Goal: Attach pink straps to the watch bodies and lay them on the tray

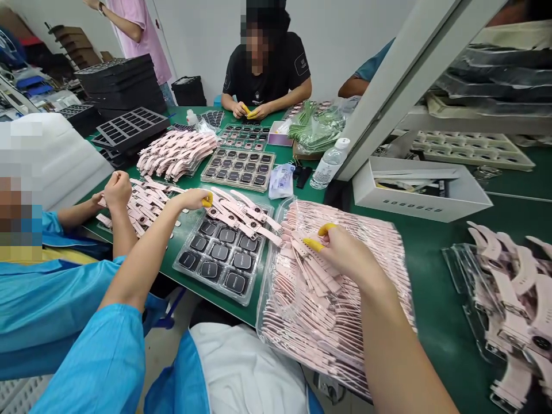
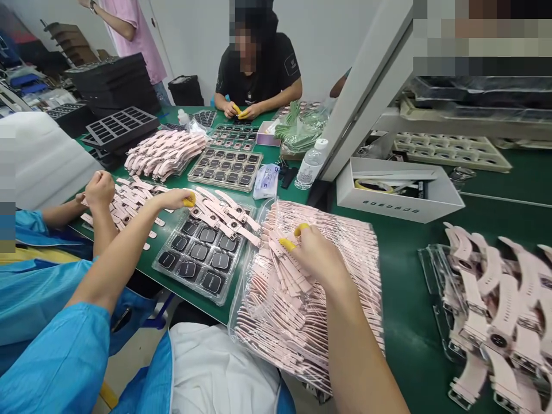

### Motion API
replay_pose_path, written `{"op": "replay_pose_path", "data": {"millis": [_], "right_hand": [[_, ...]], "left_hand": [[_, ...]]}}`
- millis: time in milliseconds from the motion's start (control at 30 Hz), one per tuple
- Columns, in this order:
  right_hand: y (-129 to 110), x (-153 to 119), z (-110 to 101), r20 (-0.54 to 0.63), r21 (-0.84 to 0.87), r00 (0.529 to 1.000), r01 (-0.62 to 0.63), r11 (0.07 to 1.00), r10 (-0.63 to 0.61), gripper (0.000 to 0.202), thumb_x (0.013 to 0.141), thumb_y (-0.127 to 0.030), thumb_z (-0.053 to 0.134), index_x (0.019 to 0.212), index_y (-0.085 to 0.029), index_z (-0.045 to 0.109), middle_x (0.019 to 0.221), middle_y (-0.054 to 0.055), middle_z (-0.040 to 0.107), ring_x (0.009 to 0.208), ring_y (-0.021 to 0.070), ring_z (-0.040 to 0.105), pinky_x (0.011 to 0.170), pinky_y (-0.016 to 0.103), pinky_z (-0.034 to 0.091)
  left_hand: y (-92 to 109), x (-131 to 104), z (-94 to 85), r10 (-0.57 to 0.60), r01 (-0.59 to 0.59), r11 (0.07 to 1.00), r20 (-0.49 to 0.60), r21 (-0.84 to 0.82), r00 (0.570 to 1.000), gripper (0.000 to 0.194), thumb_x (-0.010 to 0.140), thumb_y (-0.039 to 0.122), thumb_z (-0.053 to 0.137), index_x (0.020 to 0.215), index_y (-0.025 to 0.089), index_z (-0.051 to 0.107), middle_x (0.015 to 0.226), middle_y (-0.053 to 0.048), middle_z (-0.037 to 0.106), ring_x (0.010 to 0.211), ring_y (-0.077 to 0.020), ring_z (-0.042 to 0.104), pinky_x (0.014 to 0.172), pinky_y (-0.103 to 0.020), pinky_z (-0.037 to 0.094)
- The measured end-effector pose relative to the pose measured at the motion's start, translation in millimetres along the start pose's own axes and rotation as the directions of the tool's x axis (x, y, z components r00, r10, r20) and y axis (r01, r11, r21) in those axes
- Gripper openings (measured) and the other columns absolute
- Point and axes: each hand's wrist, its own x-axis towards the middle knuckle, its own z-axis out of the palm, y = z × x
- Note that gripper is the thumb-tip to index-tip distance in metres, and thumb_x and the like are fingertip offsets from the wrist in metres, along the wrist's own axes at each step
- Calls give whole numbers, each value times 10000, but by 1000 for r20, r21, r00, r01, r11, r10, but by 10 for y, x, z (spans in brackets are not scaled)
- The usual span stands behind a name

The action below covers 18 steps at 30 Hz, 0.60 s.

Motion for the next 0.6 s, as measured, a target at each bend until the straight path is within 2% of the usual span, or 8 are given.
{"op": "replay_pose_path", "data": {"millis": [67,133,200,267,333,400,500,600], "right_hand": [[-17,-16,-4,3,-11,1000,22,1000,-22,367,904,-584,569,970,-223,593,1029,100,702,776,247,619,600,333,363],[-48,-32,-11,14,-11,998,55,998,-55,288,917,-517,576,909,-229,584,980,81,705,784,237,617,610,328,351],[-81,-42,-19,18,-5,996,93,996,-93,213,932,-431,570,869,-228,584,956,74,704,811,231,621,628,327,351],[-104,-46,-25,24,-2,993,116,993,-116,168,947,-369,554,867,-227,594,949,69,699,826,227,622,641,329,356],[-113,-53,-31,20,-10,991,130,992,-129,153,958,-349,545,895,-225,610,977,71,691,841,230,623,647,332,363],[-117,-64,-38,3,-11,990,140,990,-140,146,953,-354,565,949,-220,625,1036,84,684,857,238,626,655,336,379],[-141,-72,-39,-42,37,986,166,985,-164,210,943,-374,593,1071,-213,636,1138,104,669,879,250,634,698,349,431],[-181,-43,1,-115,107,972,216,971,-203,315,994,-367,510,1237,-204,628,1223,131,640,1001,286,640,814,388,487]], "left_hand": [[-31,-12,40,-3,4,1000,-54,19,999,155,860,259,607,958,181,698,1044,-75,738,968,-215,623,880,-288,429],[-24,-69,89,-30,38,998,-164,49,986,171,881,305,621,946,165,694,1082,-116,706,1068,-261,595,974,-353,411],[62,-164,148,-52,72,996,-343,45,938,200,893,334,629,956,152,683,1104,-140,670,1124,-289,564,1027,-401,400],[256,-296,230,-14,5,1000,-469,-20,883,202,923,339,604,975,156,673,1083,-124,658,1108,-275,568,1018,-392,428],[547,-456,352,135,-191,976,-407,-101,903,225,980,351,545,1025,172,673,1088,-94,666,1067,-245,595,975,-361,470],[882,-612,512,290,-325,943,-296,-75,910,249,1010,347,514,1074,180,689,1125,-90,670,1085,-245,600,974,-360,485],[1301,-752,747,378,-358,925,-203,128,903,291,1038,285,463,1141,166,707,1165,-122,670,1101,-277,593,974,-401,481],[1501,-759,870,377,-317,905,-187,282,907,301,1036,262,461,1185,148,696,1189,-154,668,1112,-313,585,933,-423,480]]}}
